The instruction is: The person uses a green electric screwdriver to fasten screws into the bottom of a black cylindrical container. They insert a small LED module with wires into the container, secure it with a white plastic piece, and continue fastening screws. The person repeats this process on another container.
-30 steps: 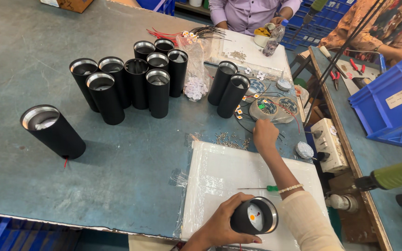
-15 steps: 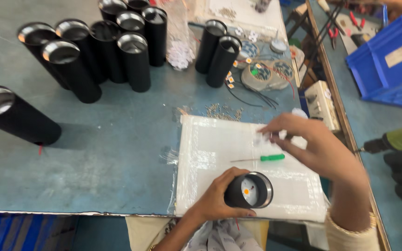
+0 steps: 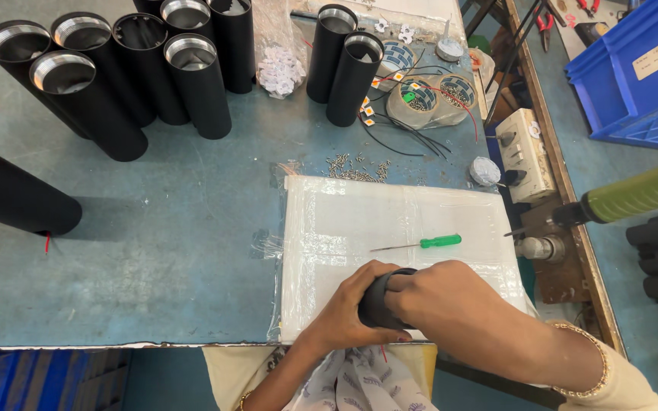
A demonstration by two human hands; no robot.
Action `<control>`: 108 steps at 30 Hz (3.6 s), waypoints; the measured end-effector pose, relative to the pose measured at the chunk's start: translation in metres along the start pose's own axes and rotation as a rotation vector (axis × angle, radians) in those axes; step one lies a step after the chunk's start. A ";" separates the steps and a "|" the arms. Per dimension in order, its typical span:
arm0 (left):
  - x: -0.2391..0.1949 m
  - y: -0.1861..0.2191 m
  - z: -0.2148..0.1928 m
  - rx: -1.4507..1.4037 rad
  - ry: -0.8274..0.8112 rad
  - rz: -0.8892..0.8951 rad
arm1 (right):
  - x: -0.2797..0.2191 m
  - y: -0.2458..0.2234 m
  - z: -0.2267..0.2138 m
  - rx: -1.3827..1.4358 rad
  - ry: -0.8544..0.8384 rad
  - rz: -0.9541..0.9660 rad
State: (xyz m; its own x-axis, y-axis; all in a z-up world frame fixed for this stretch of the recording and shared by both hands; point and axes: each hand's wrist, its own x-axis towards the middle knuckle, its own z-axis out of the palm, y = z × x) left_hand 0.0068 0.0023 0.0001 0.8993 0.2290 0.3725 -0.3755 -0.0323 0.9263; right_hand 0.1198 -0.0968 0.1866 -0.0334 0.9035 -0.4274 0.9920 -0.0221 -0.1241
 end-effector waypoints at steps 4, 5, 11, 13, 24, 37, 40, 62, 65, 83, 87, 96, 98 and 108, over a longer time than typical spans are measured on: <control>-0.001 -0.001 0.000 -0.026 -0.003 -0.007 | -0.010 0.005 0.007 0.014 0.042 0.034; -0.001 -0.001 0.000 -0.028 -0.006 -0.010 | -0.017 0.009 0.009 0.057 0.188 0.004; -0.003 -0.007 0.004 -0.007 0.018 -0.016 | -0.058 0.045 0.064 0.504 0.680 0.373; -0.004 -0.008 0.005 0.017 0.036 0.019 | -0.046 0.059 0.098 0.702 0.514 0.465; 0.002 0.043 -0.001 0.374 0.072 0.231 | 0.020 0.033 0.206 1.379 0.526 0.314; 0.036 0.133 0.004 1.133 -0.300 0.156 | 0.017 0.039 0.211 1.347 0.632 0.220; 0.036 0.132 0.006 1.227 -0.369 0.166 | 0.017 0.039 0.211 1.290 0.611 0.237; 0.033 0.128 0.006 1.111 -0.324 0.126 | 0.019 0.038 0.209 1.296 0.599 0.264; 0.032 0.128 0.005 1.106 -0.323 0.136 | 0.019 0.038 0.209 1.271 0.591 0.281; 0.030 0.126 0.004 1.114 -0.318 0.112 | 0.020 0.038 0.207 1.257 0.574 0.312; 0.031 0.126 0.004 1.103 -0.314 0.116 | 0.020 0.037 0.207 1.266 0.566 0.319; 0.033 0.127 0.002 1.101 -0.345 0.113 | 0.019 0.038 0.210 1.265 0.570 0.319; 0.032 0.126 0.002 1.115 -0.346 0.115 | 0.019 0.038 0.210 1.252 0.577 0.303; 0.032 0.123 0.002 1.122 -0.359 0.107 | 0.020 0.041 0.210 1.237 0.538 0.323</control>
State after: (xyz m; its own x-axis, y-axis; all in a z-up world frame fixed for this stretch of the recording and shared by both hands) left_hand -0.0103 0.0038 0.1259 0.9540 -0.1076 0.2799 -0.2069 -0.9118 0.3547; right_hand 0.1343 -0.1700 -0.0153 0.5051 0.8319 -0.2299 0.1863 -0.3652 -0.9121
